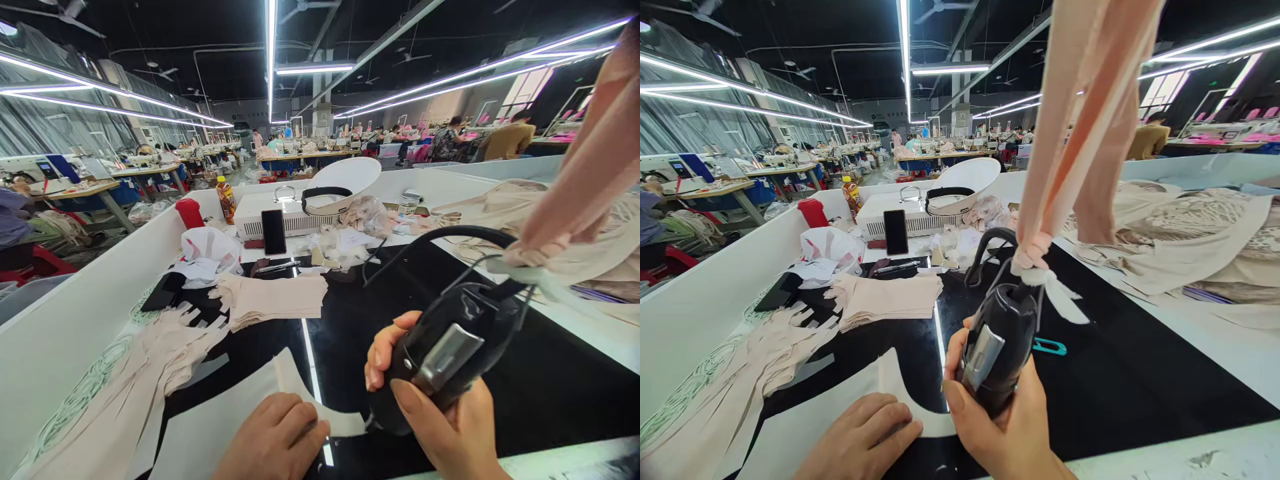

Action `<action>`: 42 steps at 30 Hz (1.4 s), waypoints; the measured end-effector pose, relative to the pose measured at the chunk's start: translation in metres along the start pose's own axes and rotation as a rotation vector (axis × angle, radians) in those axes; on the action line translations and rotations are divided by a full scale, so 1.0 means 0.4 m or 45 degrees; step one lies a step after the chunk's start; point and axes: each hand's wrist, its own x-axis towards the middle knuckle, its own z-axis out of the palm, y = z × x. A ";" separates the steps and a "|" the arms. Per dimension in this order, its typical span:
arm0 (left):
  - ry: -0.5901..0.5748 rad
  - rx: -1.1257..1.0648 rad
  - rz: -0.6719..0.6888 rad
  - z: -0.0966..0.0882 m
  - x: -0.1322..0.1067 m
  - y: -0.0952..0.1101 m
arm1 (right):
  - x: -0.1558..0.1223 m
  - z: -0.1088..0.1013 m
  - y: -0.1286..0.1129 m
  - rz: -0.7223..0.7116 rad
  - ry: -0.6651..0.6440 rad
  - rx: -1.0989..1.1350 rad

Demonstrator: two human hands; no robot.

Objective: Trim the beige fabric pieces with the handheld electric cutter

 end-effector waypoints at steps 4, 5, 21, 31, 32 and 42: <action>0.002 0.024 0.013 -0.001 0.005 0.006 | 0.002 -0.003 0.003 -0.006 0.012 -0.011; 0.008 0.023 0.014 0.000 0.007 0.007 | 0.001 -0.003 0.003 -0.002 0.015 -0.007; 0.058 0.000 0.033 0.044 0.002 0.016 | -0.002 -0.011 0.005 0.015 0.010 0.061; 0.026 -0.023 -0.014 0.052 -0.003 0.025 | 0.022 0.006 -0.009 0.013 0.074 0.178; 0.029 -0.024 -0.016 0.052 -0.003 0.025 | 0.025 0.013 -0.008 -0.002 0.079 0.197; 0.015 -0.022 -0.020 0.064 -0.003 0.032 | 0.034 0.050 0.034 -0.014 0.057 0.196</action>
